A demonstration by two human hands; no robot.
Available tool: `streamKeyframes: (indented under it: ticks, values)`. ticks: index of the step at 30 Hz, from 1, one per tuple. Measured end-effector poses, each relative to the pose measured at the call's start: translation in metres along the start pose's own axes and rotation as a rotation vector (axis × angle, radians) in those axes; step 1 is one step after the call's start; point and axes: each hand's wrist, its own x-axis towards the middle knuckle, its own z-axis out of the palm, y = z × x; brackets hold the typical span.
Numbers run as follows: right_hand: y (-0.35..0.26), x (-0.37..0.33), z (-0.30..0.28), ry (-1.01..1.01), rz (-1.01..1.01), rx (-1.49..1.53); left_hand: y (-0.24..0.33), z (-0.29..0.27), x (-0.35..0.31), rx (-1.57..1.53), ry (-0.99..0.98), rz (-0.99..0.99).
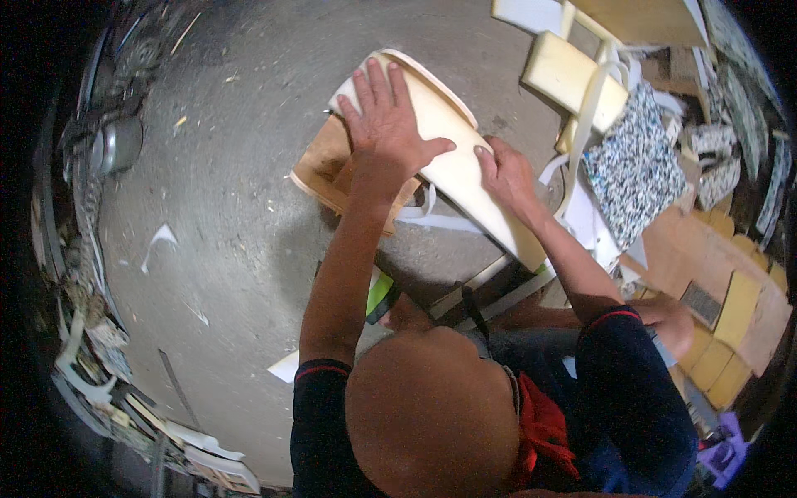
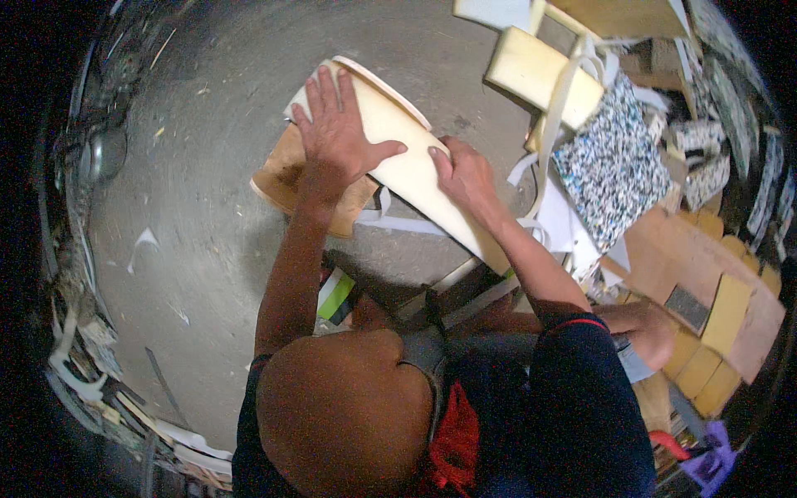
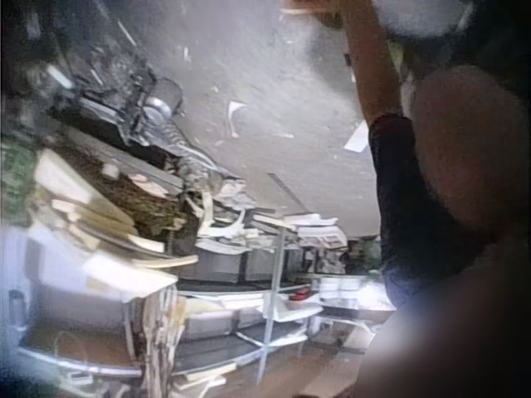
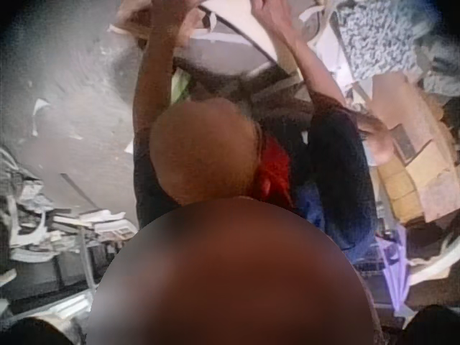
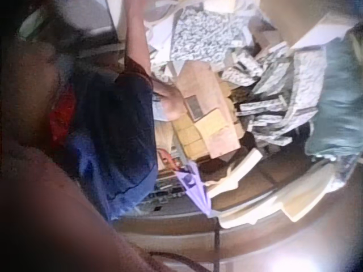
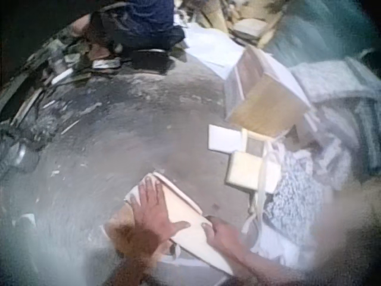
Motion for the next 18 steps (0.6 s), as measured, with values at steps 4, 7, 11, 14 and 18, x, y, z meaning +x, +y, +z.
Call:
streamKeyframes:
  ticks: [4, 7, 11, 14, 18]
  values:
    - [0.002, -0.001, 0.004, 0.053, -0.01, -0.031, 0.003, 0.003, -0.001, 0.014, 0.023, 0.001]
    - [0.002, -0.002, 0.005, 0.061, -0.016, -0.062, 0.005, 0.001, 0.0, 0.022, -0.022, -0.034]
    - [-0.003, -0.004, -0.002, 0.131, -0.049, -0.007, 0.01, -0.003, 0.002, 0.046, -0.078, -0.08]
    - [-0.01, -0.013, -0.006, 0.262, -0.314, -0.111, 0.009, -0.004, 0.002, 0.055, -0.099, -0.12]
    - [-0.017, -0.031, 0.006, 0.223, -0.618, -0.201, 0.006, -0.002, -0.001, -0.009, -0.033, -0.085]
